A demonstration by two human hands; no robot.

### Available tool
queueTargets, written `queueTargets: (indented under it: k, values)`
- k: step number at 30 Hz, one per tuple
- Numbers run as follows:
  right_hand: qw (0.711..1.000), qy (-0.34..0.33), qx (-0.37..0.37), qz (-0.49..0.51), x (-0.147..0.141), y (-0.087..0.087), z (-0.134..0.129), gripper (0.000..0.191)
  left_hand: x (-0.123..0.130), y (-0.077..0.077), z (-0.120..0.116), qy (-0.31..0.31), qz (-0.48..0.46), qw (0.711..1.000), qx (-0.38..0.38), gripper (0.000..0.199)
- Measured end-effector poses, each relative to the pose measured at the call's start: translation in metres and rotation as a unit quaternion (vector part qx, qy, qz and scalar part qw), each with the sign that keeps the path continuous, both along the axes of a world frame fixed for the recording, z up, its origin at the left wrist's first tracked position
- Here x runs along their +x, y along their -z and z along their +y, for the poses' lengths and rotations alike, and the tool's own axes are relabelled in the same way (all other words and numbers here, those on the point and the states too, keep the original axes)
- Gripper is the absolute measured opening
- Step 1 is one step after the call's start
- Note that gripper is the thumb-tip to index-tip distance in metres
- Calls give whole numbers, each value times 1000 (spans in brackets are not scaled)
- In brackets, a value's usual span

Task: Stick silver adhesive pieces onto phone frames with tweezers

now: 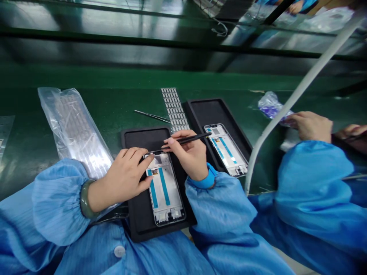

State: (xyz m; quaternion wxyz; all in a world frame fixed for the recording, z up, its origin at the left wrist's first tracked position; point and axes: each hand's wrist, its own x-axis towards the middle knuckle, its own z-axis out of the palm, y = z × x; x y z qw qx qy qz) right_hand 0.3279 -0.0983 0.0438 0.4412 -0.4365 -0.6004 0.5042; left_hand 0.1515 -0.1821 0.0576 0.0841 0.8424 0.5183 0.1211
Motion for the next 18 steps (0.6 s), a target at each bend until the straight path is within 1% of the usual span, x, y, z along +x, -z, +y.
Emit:
queueTargets:
  k: [4,8,12,15,18]
  values:
    - [998,-36,29,-50,-5,0,-3,22,0,1,-1,-8,-12,1000,3,45]
    - [992,-42,58,-103,-4,3,-4,19,0,3,-1,-13,-32,999,10,44]
    - [986,-57,89,-127,-3,4,-3,15,0,4,-1,-17,-37,999,8,43]
    - [979,-64,127,-146,-6,3,-4,12,0,4,0,-18,-31,999,9,42]
    - [971,-50,163,-170,-9,-1,-6,9,0,4,0,-17,-26,999,8,41]
